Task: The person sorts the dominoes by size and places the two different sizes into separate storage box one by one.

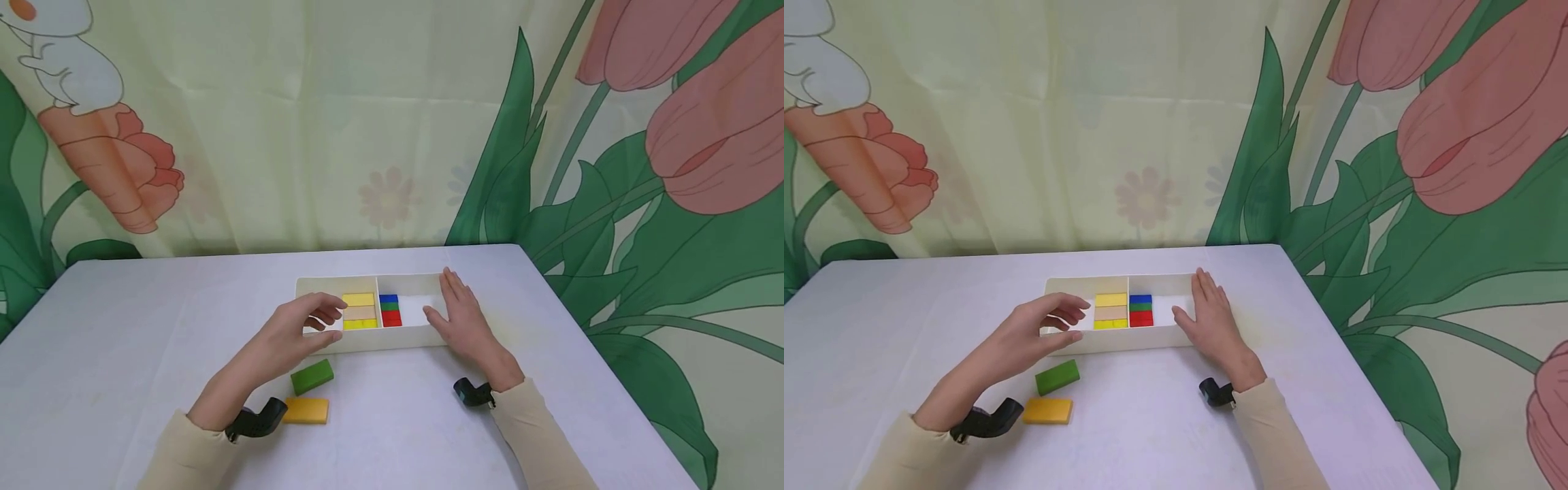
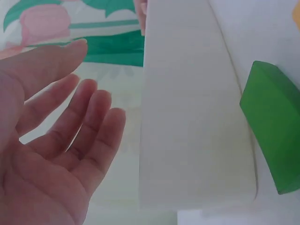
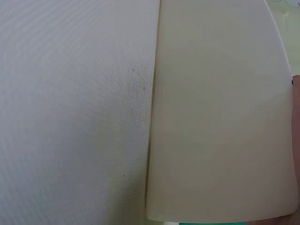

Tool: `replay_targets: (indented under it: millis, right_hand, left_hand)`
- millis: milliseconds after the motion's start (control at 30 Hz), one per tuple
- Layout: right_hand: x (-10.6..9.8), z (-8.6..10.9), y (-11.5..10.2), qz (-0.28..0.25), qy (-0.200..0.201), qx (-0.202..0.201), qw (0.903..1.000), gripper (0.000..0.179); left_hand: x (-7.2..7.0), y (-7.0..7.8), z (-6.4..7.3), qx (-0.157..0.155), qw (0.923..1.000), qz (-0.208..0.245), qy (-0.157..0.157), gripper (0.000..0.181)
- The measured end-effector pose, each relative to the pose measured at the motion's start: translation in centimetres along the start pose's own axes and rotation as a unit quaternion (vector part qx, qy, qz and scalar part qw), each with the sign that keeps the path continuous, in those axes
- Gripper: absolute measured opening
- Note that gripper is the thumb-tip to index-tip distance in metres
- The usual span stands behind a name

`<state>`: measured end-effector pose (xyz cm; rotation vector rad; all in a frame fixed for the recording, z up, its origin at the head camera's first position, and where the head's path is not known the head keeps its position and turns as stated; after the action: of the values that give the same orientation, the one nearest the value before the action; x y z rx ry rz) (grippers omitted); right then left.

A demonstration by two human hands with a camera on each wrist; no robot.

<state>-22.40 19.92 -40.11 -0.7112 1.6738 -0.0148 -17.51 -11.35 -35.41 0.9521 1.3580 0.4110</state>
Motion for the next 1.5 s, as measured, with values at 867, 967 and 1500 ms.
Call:
replay_targets:
  millis: [867,967,1500]
  right_hand:
    - [-0.1,0.0,0.2,-0.006,-0.003,0.002,1.0000,0.078]
    - [-0.1,0.0,0.1,-0.006,-0.001,0.002,1.0000,0.078]
    - [-0.2,0.2,0.0,-0.011,0.003,-0.001,0.9999,0.077]
  left_hand:
    - [0.1,-1.6,2.6,-0.083,0.9844,-0.095,-0.123,0.030]
    - [0.1,-1.9,2.6,-0.088,0.9823,-0.106,-0.127,0.028]
    - [1.9,-2.0,2.6,-0.069,0.9764,-0.145,-0.144,0.039]
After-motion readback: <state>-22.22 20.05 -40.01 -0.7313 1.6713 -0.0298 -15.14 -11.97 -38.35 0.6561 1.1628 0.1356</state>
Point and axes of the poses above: each hand's wrist, its own z-axis away from the middle knuckle, its own x-axis out of the palm, y = z × x, the point moved 1 cm from there along -z, towards the middle knuckle, and after that the axes turned 10 degrees about -x, right-handed, at the moved point
